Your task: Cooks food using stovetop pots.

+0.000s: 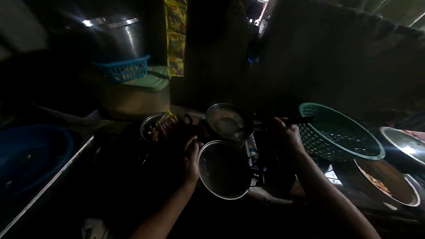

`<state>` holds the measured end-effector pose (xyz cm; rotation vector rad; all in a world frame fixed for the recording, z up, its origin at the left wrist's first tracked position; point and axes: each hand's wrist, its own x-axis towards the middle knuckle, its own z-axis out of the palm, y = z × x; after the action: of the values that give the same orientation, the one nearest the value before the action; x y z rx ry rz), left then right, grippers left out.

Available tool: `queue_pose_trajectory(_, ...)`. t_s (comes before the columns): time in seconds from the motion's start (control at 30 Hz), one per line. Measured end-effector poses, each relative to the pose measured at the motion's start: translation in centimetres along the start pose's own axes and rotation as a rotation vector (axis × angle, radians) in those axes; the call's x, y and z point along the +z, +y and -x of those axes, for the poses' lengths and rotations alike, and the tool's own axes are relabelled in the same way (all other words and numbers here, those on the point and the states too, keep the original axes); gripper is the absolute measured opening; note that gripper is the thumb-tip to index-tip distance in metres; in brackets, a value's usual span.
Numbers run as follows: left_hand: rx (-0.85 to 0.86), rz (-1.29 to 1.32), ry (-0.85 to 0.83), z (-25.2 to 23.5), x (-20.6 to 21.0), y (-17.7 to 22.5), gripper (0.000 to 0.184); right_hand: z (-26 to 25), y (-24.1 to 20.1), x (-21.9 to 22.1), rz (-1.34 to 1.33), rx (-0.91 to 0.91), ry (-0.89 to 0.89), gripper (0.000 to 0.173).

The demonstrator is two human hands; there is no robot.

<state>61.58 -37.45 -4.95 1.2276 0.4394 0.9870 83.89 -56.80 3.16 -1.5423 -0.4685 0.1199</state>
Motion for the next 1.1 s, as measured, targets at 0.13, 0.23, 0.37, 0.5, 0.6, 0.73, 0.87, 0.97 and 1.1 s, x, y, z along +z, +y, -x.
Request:
queue_pose_trajectory(0.13, -0.026, 0.002, 0.007, 0.1, 0.3, 0.0, 0.032, 0.6, -2.1, -0.5, 0.078, 0.051, 0.022, 0.02)
queue_pose_trajectory(0.23, -0.031, 0.004, 0.026, 0.2, 0.6, 0.1, 0.032, 1.6, -4.0, -0.5, 0.057, 0.087, 0.056, 0.019)
queue_pose_trajectory(0.37, -0.047, -0.018, 0.038, 0.5, 1.1, 0.6, 0.033, 2.8, -5.1, -2.0, 0.105, 0.054, 0.001, 0.02)
queue_pose_trajectory(0.5, -0.056, -0.004, 0.052, 0.7, 1.2, 0.6, 0.031, 5.3, -6.3, -2.5, 0.135, 0.043, -0.043, 0.021)
queue_pose_trajectory(0.6, 0.0, -0.023, 0.049, 0.8, 0.8, 0.0, 0.029, 7.0, -6.2, -2.9, 0.143, 0.034, -0.038, 0.019)
queue_pose_trajectory(0.73, -0.086, 0.041, 0.043, 1.5, 0.6, 0.7, 0.032, 9.4, -5.7, -3.0, 0.209, -0.088, -0.103, 0.012)
queue_pose_trajectory(0.87, -0.09, 0.029, 0.012, 2.0, -0.5, 1.2, 0.035, 11.8, -5.8, -2.4, 0.298, -0.262, -0.172, 0.008)
queue_pose_trajectory(0.97, -0.039, 0.027, 0.025, 2.2, -1.3, 1.0, 0.035, 14.1, -6.3, -1.9, 0.447, -0.423, -0.223, 0.016)
queue_pose_trajectory(1.1, 0.02, -0.038, 0.007, 2.4, -3.5, 1.2, 0.035, 15.4, -7.0, -0.8, 0.533, -0.842, -0.393, 0.012)
